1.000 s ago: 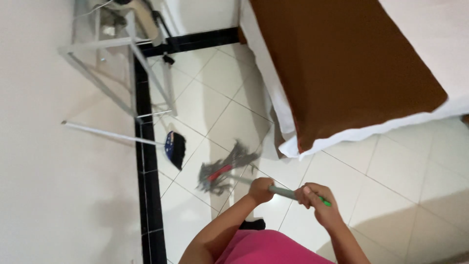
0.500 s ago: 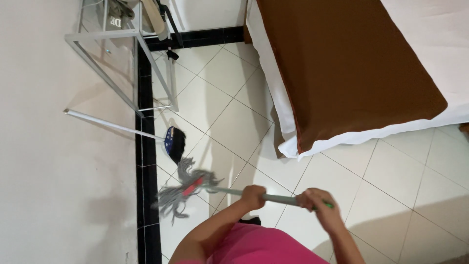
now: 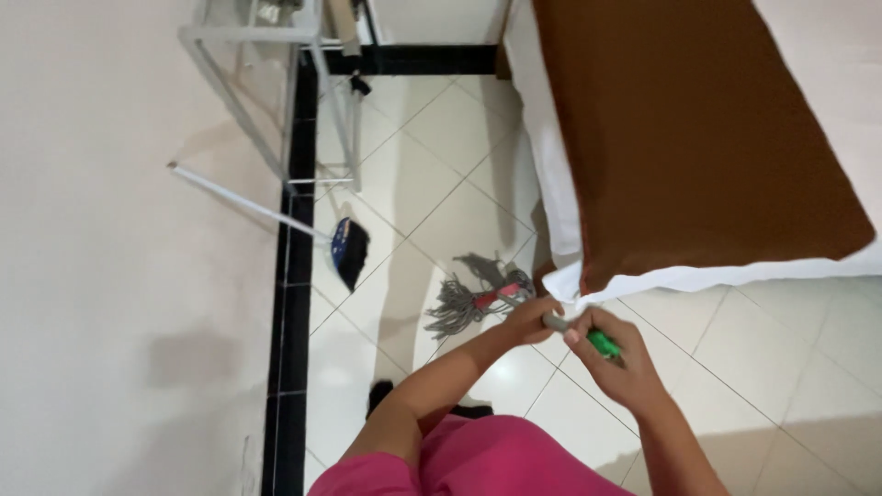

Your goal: Clean a hotel room by mopping and wiping surfaces.

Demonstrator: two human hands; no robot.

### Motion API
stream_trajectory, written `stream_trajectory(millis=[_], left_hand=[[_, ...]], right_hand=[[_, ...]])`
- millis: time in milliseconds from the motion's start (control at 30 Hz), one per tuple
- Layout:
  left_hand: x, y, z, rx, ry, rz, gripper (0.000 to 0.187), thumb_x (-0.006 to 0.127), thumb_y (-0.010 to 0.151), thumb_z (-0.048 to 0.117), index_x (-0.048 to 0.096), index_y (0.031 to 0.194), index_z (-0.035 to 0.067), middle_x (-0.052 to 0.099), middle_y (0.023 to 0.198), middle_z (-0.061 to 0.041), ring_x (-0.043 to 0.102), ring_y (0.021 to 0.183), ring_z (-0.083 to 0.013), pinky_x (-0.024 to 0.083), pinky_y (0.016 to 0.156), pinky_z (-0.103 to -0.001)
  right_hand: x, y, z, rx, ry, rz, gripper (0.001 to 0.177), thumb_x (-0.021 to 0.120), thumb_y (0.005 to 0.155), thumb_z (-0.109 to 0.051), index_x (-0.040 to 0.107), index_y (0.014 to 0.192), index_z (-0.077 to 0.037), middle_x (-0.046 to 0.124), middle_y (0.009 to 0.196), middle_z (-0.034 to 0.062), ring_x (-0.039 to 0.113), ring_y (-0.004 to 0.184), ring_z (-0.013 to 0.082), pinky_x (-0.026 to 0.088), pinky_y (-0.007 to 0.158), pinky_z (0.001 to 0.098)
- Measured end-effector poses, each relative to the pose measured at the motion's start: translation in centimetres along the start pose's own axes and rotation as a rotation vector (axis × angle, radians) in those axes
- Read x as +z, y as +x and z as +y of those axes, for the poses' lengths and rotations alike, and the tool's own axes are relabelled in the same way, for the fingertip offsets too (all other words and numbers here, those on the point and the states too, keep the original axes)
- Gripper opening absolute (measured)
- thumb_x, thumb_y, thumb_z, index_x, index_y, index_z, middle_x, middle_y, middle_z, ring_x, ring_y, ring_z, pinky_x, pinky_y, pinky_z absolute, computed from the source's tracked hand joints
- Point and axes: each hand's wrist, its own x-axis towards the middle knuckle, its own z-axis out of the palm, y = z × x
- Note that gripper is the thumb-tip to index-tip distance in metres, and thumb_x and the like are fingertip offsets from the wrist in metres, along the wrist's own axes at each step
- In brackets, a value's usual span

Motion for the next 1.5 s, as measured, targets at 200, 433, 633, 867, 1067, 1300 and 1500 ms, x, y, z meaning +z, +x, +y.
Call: stream_trajectory(millis=[200, 433, 633, 867, 1067, 1300, 1500], left_hand=[[-10.6, -2.5, 0.7, 0.142, -0.153, 0.175, 0.041, 0.067, 0.081, 0.006, 0.067, 0.123, 0.006, 0.068, 0.107, -0.01, 0.065, 0.098, -0.0222, 0.052, 0.09, -0.036], [-27.4, -4.7, -4.7, -0.032, -0.566, 0.616, 0.012, 0.071, 0.094, 0.015, 0.069, 0.102, 0.006, 0.071, 0.085, -0.003, 0.067, 0.077, -0.0118, 0.054, 0.068, -0.03], [-42.7, -7.1, -15.5, -0.353, -0.516, 0.814, 0.01, 0.071, 0.088, 0.01, 0.074, 0.097, 0.007, 0.077, 0.085, -0.009, 0.072, 0.074, -0.0149, 0.053, 0.066, -0.028], [-53.6, -10.7, -25.2, -0.526, -0.567, 1.017, 0.026, 0.077, 0.078, 0.012, 0.073, 0.102, 0.002, 0.072, 0.088, -0.007, 0.066, 0.077, -0.0175, 0.051, 0.065, -0.035], [-58.6, -13.1, -29.6, -0.545, -0.487, 1.227, 0.027, 0.076, 0.087, 0.019, 0.07, 0.101, -0.004, 0.072, 0.083, -0.01, 0.067, 0.073, -0.0197, 0.052, 0.067, -0.034], [-64.3, -15.2, -21.0, -0.507, -0.337, 1.201, 0.027, 0.075, 0.09, 0.025, 0.068, 0.092, -0.001, 0.075, 0.081, -0.009, 0.072, 0.072, -0.0176, 0.056, 0.067, -0.032], [-65.6, -16.5, -17.2, -0.503, -0.141, 1.223, 0.033, 0.076, 0.09, 0.032, 0.07, 0.083, 0.001, 0.075, 0.077, -0.01, 0.069, 0.069, -0.0228, 0.053, 0.067, -0.038]], right_hand=[[6.3, 4.6, -7.7, -0.431, -0.058, -0.217, 0.035, 0.076, 0.089, -0.01, 0.055, 0.118, -0.007, 0.065, 0.108, 0.0074, 0.063, 0.107, 0.0164, 0.052, 0.096, 0.0333], [13.0, 8.4, -11.8, -0.593, 0.276, -0.187, 0.069, 0.065, 0.094, -0.005, 0.028, 0.154, -0.008, 0.04, 0.157, 0.0158, 0.035, 0.153, 0.0277, 0.026, 0.128, 0.0463], [17.4, 11.3, -11.2, -0.461, 0.09, -0.185, 0.048, 0.065, 0.096, -0.007, 0.047, 0.14, -0.009, 0.057, 0.142, 0.0121, 0.054, 0.139, 0.0254, 0.043, 0.119, 0.0437], [22.0, 15.1, -9.0, -0.338, 0.098, -0.243, 0.031, 0.063, 0.097, -0.008, 0.056, 0.127, -0.008, 0.068, 0.124, 0.0077, 0.067, 0.121, 0.0212, 0.053, 0.106, 0.0387], [23.6, 17.2, -7.7, -0.231, 0.104, -0.318, 0.029, 0.063, 0.096, -0.007, 0.058, 0.125, -0.008, 0.07, 0.118, 0.0066, 0.07, 0.114, 0.0203, 0.055, 0.1, 0.0388], [22.9, 19.2, -7.5, -0.185, 0.06, -0.309, 0.024, 0.061, 0.098, -0.006, 0.059, 0.122, -0.007, 0.071, 0.11, 0.0063, 0.069, 0.112, 0.0186, 0.055, 0.103, 0.0383], [24.7, 21.3, -8.7, -0.104, 0.059, -0.368, 0.022, 0.063, 0.097, -0.008, 0.06, 0.119, -0.007, 0.072, 0.107, 0.0051, 0.07, 0.111, 0.0171, 0.055, 0.099, 0.0371]])
